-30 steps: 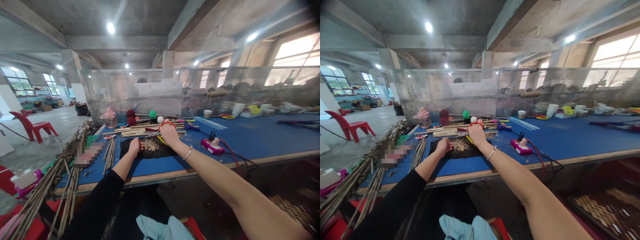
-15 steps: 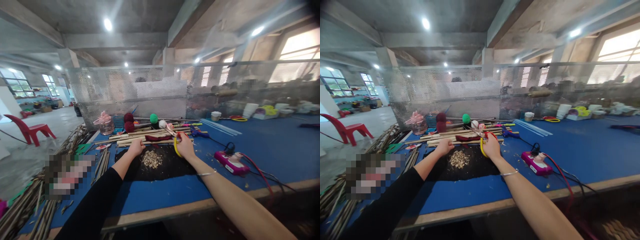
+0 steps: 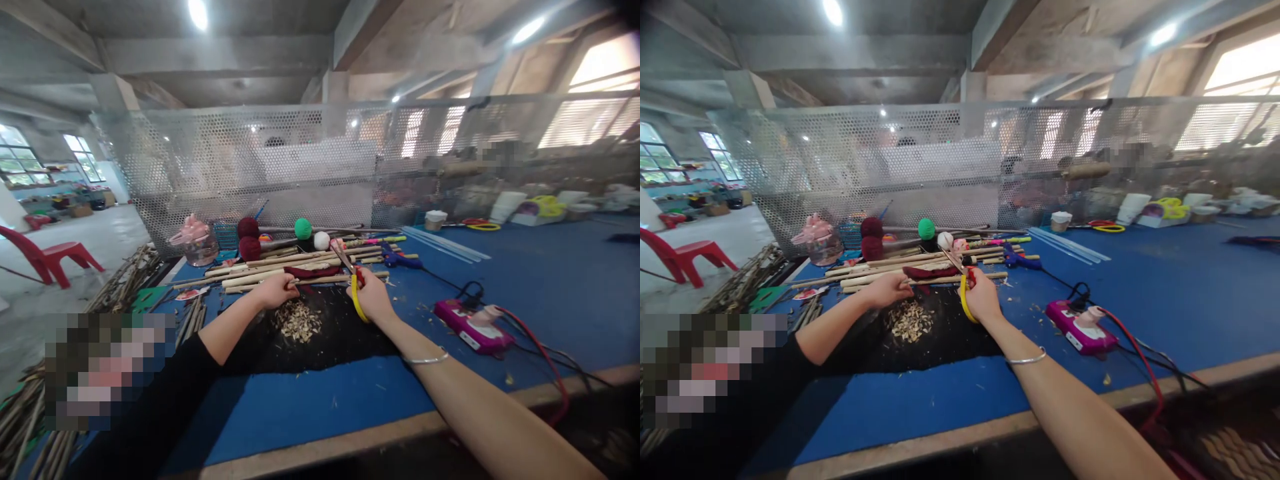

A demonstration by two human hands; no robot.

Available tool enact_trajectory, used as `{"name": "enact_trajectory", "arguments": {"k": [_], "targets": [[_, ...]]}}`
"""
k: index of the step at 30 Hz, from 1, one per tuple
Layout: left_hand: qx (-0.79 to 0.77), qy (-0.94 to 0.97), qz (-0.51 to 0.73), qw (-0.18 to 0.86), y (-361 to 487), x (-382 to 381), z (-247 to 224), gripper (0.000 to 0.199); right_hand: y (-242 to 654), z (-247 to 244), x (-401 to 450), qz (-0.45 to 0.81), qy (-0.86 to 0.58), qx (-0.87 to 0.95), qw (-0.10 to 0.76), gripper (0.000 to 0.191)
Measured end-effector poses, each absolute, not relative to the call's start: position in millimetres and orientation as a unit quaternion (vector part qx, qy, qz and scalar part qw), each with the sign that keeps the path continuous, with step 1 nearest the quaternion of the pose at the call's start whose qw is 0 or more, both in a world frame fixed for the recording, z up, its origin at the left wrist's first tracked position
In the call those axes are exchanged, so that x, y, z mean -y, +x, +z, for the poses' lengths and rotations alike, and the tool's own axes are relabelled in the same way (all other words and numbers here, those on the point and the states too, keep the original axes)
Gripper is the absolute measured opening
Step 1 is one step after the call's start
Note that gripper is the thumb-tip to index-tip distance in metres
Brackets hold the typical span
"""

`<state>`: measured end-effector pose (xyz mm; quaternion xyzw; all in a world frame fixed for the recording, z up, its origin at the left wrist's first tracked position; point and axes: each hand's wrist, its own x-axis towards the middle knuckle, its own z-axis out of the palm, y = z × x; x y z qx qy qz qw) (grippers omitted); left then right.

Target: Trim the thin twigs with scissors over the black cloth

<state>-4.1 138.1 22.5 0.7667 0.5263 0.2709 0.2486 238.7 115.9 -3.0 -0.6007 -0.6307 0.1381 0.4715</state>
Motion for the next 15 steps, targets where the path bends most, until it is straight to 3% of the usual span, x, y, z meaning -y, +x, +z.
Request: {"name": "enact_trajectory", "arguments": {"k": [4,10,15], "targets": [[-0.448,0.860,0.199,0.138,14.1,-127.2,22.4,0.015,234.7,0.6,-109.4,0.143,-0.608,0.631,0.460,0.037],[-0.458,0.866,0.162,0.120,45.8,-109.4,8.7,0.018,236.3,-1.6,-107.2,0.116,-0.625,0.631,0.445,0.029],[-0.491,0.863,0.096,0.068,46.5,-106.2,14.1,0.005,238.3,-2.8,-109.0,0.113,-0.626,0.626,0.452,0.030]]}}
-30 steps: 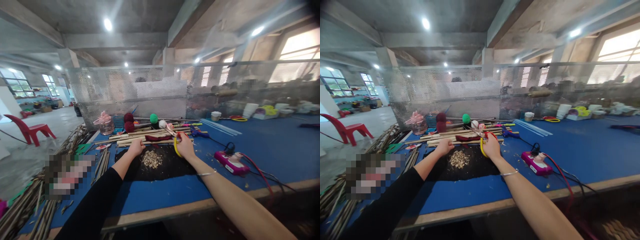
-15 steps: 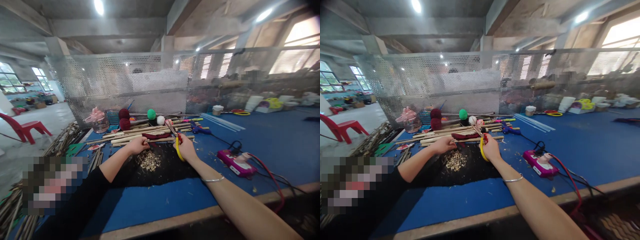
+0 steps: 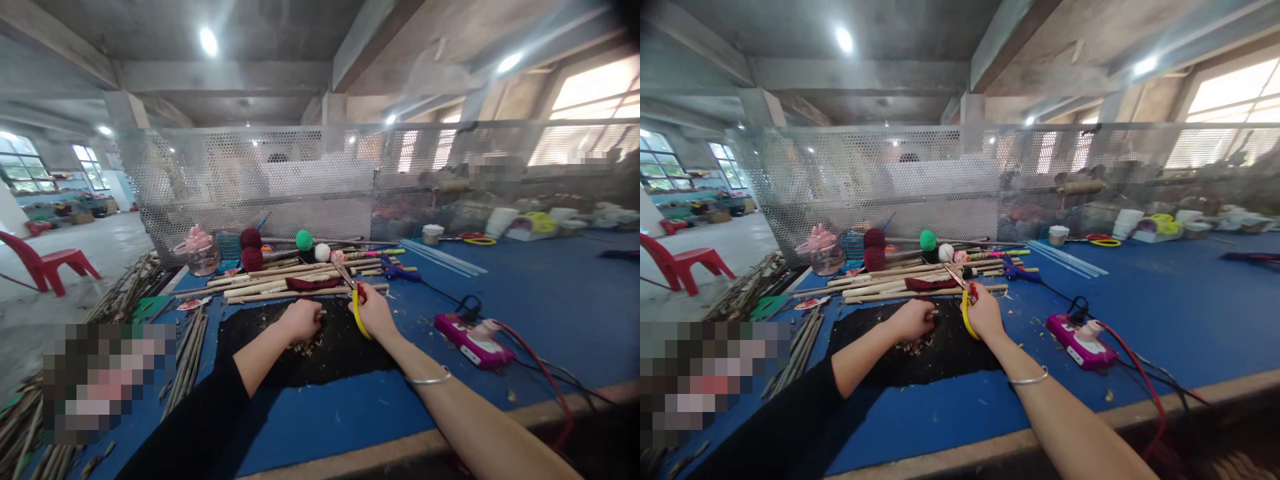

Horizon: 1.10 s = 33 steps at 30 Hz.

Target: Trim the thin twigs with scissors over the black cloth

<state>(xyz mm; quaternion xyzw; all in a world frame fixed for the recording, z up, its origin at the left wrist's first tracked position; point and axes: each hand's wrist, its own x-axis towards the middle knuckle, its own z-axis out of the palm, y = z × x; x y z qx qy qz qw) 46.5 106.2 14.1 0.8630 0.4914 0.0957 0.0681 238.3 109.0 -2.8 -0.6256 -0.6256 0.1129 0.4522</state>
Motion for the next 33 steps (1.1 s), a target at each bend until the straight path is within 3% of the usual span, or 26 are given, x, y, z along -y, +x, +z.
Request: {"name": "enact_trajectory", "arguments": {"k": [9,15,21,23,26,33], "targets": [[-0.423,0.895,0.143,-0.004,41.2,-84.3,22.0,0.031,235.8,-5.8,-111.3,0.120,-0.630,0.623,0.448,0.026],[-0.443,0.882,0.156,-0.042,38.3,-80.7,16.8,0.014,237.6,-8.7,-111.2,0.092,-0.643,0.626,0.433,0.024],[-0.425,0.885,0.168,-0.089,30.6,-70.7,11.7,0.038,237.3,-8.2,-110.1,0.095,-0.641,0.630,0.428,0.028],[-0.425,0.882,0.176,-0.106,25.3,-68.8,11.4,0.035,236.5,-7.5,-109.0,0.094,-0.635,0.639,0.423,0.030],[-0.454,0.864,0.196,-0.088,13.1,-68.6,15.9,0.034,234.5,-5.4,-106.6,0.080,-0.634,0.651,0.410,0.027],[-0.403,0.897,0.178,-0.036,-4.7,-61.1,12.5,0.058,231.6,-1.5,-102.9,0.064,-0.643,0.657,0.388,0.022]]}}
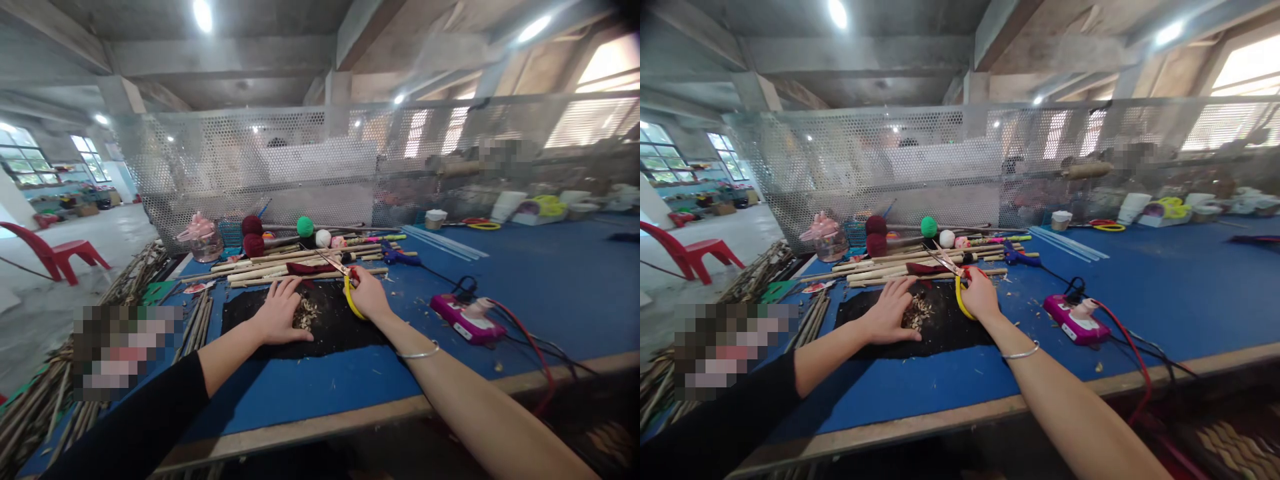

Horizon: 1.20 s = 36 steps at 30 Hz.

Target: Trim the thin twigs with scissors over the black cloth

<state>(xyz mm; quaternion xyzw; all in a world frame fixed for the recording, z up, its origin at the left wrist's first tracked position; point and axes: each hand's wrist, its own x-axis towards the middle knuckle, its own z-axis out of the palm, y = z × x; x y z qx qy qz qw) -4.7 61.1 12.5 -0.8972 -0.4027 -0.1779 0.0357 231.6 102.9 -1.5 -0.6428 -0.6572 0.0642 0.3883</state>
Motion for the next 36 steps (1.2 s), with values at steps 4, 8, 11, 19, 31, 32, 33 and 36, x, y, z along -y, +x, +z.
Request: {"name": "enact_trajectory", "arguments": {"k": [4,8,11,19,31,32,33,36], "targets": [[0.431,-0.874,-0.226,-0.015,-4.8,-64.7,6.9,0.046,232.8,-0.9,-101.6,0.056,-0.642,0.660,0.385,0.023],[0.495,-0.768,-0.370,-0.166,-10.0,-76.3,13.2,0.043,233.6,-2.0,-102.5,0.065,-0.640,0.662,0.386,0.023],[0.550,-0.644,-0.472,-0.246,-16.1,-81.2,14.2,0.053,233.7,-5.2,-105.4,0.072,-0.632,0.667,0.387,0.025],[0.560,-0.656,-0.453,-0.225,2.2,-59.6,-13.2,0.048,235.0,-12.6,-110.1,0.071,-0.626,0.673,0.388,0.024],[0.520,-0.563,-0.524,-0.372,-30.9,-101.0,-4.3,0.062,235.8,-15.7,-111.8,0.095,-0.616,0.678,0.391,0.024],[0.507,-0.578,-0.516,-0.378,-30.3,-102.2,-1.8,0.061,235.5,-15.5,-111.5,0.090,-0.616,0.680,0.387,0.022],[0.496,-0.601,-0.500,-0.378,-28.0,-102.7,0.9,0.061,235.1,-15.2,-111.1,0.084,-0.617,0.683,0.383,0.021],[0.478,-0.694,-0.422,-0.333,-14.3,-101.8,8.6,0.059,234.6,-14.2,-110.0,0.066,-0.617,0.690,0.374,0.015]]}}
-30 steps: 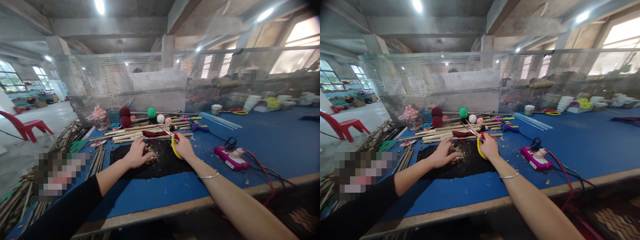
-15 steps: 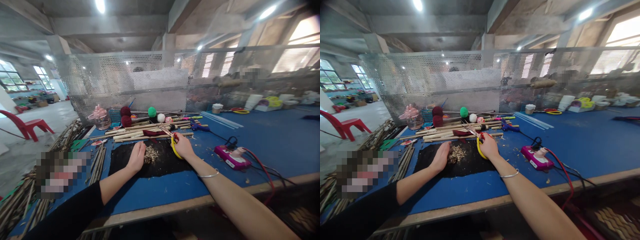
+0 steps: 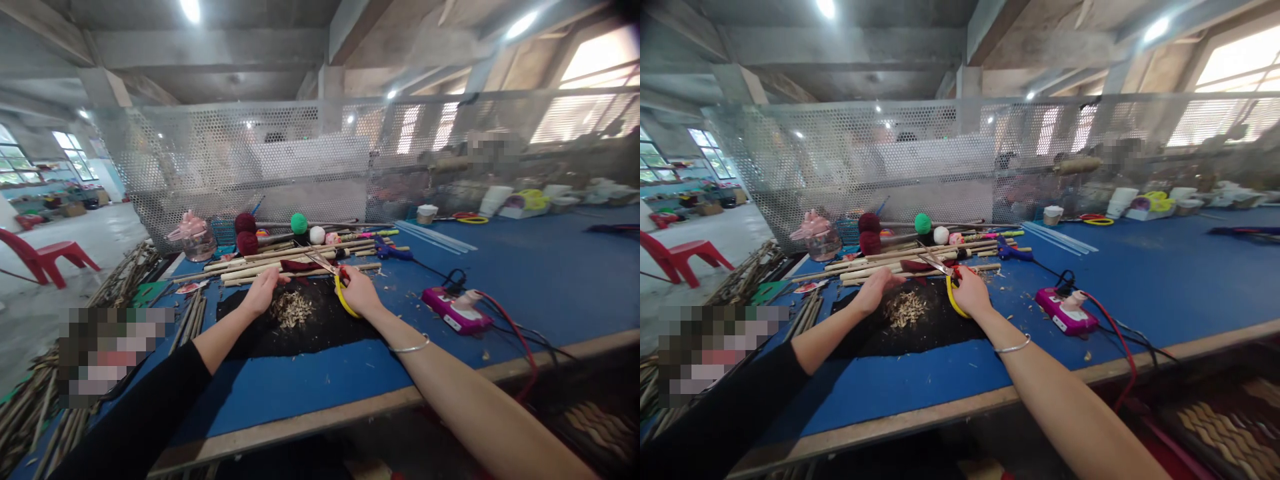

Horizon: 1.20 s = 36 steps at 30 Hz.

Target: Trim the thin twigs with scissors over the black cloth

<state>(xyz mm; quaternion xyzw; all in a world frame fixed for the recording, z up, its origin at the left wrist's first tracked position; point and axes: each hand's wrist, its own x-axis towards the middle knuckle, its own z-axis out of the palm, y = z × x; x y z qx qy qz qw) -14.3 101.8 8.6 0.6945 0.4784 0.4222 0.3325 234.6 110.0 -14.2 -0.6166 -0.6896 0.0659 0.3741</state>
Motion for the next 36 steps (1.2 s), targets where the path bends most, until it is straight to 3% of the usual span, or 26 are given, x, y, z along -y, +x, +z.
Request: {"name": "enact_trajectory", "arguments": {"k": [6,11,16,18,22,31,36], "targets": [[-0.453,0.807,0.290,0.245,6.9,-95.4,10.7,0.044,237.3,-14.7,-111.2,0.084,-0.615,0.679,0.392,0.022],[-0.468,0.777,0.352,0.231,-1.0,-100.8,12.9,0.051,237.4,-14.0,-111.1,0.088,-0.616,0.676,0.395,0.023],[-0.620,0.727,0.258,0.144,-32.2,-116.3,23.4,0.015,236.9,-13.9,-109.6,0.083,-0.618,0.678,0.389,0.022],[-0.619,0.752,0.192,0.125,-46.3,-118.6,25.3,0.014,237.1,-14.5,-109.8,0.087,-0.620,0.677,0.386,0.024],[-0.596,0.775,0.143,0.156,-61.4,-116.5,21.1,0.015,237.8,-17.1,-111.8,0.093,-0.616,0.678,0.390,0.024],[-0.546,0.807,0.184,0.126,-51.9,-108.9,13.1,0.010,237.9,-19.4,-114.2,0.104,-0.619,0.676,0.387,0.027],[-0.483,0.796,0.234,0.279,-40.8,-104.1,23.2,0.016,237.8,-18.3,-113.8,0.108,-0.621,0.672,0.388,0.027]]}}
